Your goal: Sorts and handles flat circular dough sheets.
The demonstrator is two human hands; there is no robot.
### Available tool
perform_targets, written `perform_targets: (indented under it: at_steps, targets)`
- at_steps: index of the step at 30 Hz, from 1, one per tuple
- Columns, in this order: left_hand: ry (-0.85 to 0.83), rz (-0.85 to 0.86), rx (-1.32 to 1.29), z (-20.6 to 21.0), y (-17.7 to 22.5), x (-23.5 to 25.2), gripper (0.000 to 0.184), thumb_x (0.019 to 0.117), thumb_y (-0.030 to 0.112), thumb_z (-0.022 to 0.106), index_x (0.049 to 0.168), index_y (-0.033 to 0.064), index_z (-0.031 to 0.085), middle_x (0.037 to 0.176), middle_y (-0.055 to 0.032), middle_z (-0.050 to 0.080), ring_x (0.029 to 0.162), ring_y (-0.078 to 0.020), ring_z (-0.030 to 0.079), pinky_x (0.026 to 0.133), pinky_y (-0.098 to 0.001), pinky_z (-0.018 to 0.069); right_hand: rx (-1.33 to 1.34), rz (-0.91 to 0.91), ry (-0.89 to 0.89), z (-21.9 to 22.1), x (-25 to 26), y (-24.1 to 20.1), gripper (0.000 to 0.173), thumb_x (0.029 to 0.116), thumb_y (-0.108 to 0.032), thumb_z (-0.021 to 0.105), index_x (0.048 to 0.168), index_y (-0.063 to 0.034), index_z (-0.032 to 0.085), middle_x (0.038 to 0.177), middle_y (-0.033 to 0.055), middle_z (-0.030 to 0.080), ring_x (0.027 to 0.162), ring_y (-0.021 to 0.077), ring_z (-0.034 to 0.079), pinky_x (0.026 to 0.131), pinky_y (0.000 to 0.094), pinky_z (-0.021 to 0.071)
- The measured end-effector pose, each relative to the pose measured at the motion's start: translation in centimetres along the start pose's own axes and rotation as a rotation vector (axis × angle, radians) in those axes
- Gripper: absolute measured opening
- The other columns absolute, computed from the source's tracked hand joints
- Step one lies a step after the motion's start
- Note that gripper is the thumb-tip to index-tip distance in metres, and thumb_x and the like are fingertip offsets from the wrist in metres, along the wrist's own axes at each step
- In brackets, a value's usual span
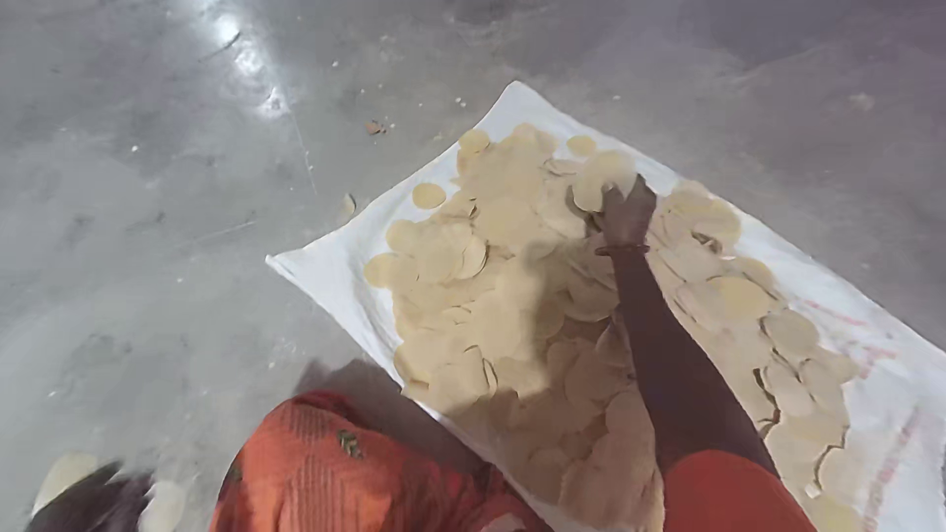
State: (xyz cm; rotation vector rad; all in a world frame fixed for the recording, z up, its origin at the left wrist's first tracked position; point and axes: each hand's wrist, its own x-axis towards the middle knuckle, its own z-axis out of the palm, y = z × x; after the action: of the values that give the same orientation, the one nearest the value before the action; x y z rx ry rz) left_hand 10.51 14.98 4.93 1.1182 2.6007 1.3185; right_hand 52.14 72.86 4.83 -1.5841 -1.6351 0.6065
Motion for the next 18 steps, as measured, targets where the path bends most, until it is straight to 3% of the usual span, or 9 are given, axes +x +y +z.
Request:
perform_targets:
  at_steps: [2,3,5,7,10,12,14,15,18]
  targets:
    - [-0.120,0.036,0.028,5.1,5.4,1.5,0.043,0.0998,0.017,0.061,0.126,-0.0169,0.057,0.115,-0.0264,0.068,0.098,-0.0210,0.070,0.087,-0.0341,0.0585,0.140,-0.086,-0.081,-1.2,-3.5,-0.3,0.049,0.0998,-0.026,0.061,0.139,0.0027,0.055,0.129,0.0244,0.064,0.114,0.0274,0.067,0.098,0.0462,0.0556]
    - [-0.215,0.030,0.020,7.8,7.9,1.9,0.039,0.0986,0.014,0.059,0.124,-0.0144,0.060,0.116,-0.0276,0.068,0.101,-0.0251,0.071,0.089,-0.0381,0.0582,0.143,-0.067,-0.152,-1.9,-5.5,-0.7,0.049,0.0996,-0.026,0.063,0.140,0.0011,0.055,0.128,0.0226,0.064,0.113,0.0260,0.068,0.097,0.0458,0.0572]
    - [-0.451,-0.068,-0.007,13.2,11.5,1.9,0.034,0.0974,0.013,0.062,0.124,-0.0074,0.063,0.116,-0.0231,0.069,0.102,-0.0276,0.070,0.091,-0.0440,0.0576,0.025,0.043,-0.267,-3.3,-9.7,-2.2,0.045,0.1000,-0.023,0.065,0.138,0.0002,0.056,0.124,0.0251,0.065,0.109,0.0339,0.067,0.095,0.0551,0.0547]
    - [-0.707,-0.185,0.040,18.3,13.1,2.0,0.041,0.0964,0.018,0.069,0.131,-0.0025,0.062,0.124,-0.0218,0.067,0.112,-0.0321,0.067,0.100,-0.0500,0.0532,-0.099,0.120,-0.366,-3.9,-13.0,-2.6,0.044,0.1023,-0.022,0.064,0.139,0.0010,0.055,0.122,0.0300,0.065,0.107,0.0432,0.066,0.093,0.0636,0.0514]
    - [-0.926,-0.263,0.099,24.1,13.5,3.2,0.076,0.0911,0.023,0.078,0.152,-0.0013,0.039,0.147,-0.0272,0.051,0.135,-0.0394,0.053,0.114,-0.0531,0.0404,-0.170,0.211,-0.474,-4.0,-15.7,-1.6,0.046,0.1023,-0.022,0.064,0.141,0.0004,0.055,0.121,0.0300,0.065,0.106,0.0424,0.066,0.093,0.0612,0.0508]
    - [-0.954,-0.193,0.084,27.0,13.5,4.5,0.089,0.0882,0.023,0.080,0.157,-0.0027,0.030,0.154,-0.0295,0.042,0.144,-0.0419,0.042,0.120,-0.0534,0.0328,-0.221,0.195,-0.546,-4.2,-16.6,-1.5,0.047,0.1021,-0.019,0.063,0.142,0.0041,0.053,0.125,0.0311,0.063,0.114,0.0415,0.063,0.100,0.0576,0.0482]
    - [-0.946,-0.078,0.123,29.0,14.4,5.6,0.088,0.0862,0.025,0.080,0.157,0.0012,0.033,0.154,-0.0279,0.043,0.145,-0.0452,0.038,0.116,-0.0627,0.0323,-0.200,0.130,-0.586,-4.5,-17.1,-1.2,0.049,0.1016,-0.019,0.063,0.142,0.0064,0.052,0.127,0.0308,0.063,0.116,0.0387,0.063,0.102,0.0542,0.0477]
    - [-0.968,-0.001,0.184,29.9,15.0,6.1,0.086,0.0864,0.025,0.079,0.158,0.0044,0.035,0.153,-0.0255,0.045,0.144,-0.0453,0.038,0.113,-0.0654,0.0334,-0.163,0.078,-0.581,-4.4,-17.3,-0.6,0.046,0.1004,-0.021,0.064,0.138,0.0054,0.056,0.118,0.0261,0.067,0.106,0.0311,0.066,0.094,0.0488,0.0524]
    - [-1.021,0.146,0.363,32.4,16.2,6.7,0.078,0.0855,0.022,0.077,0.155,0.0140,0.042,0.146,-0.0192,0.054,0.140,-0.0443,0.044,0.104,-0.0689,0.0392,-0.061,0.006,-0.645,-4.1,-16.8,-0.5,0.040,0.0993,-0.019,0.062,0.131,0.0047,0.060,0.111,0.0192,0.068,0.099,0.0196,0.067,0.090,0.0406,0.0546]
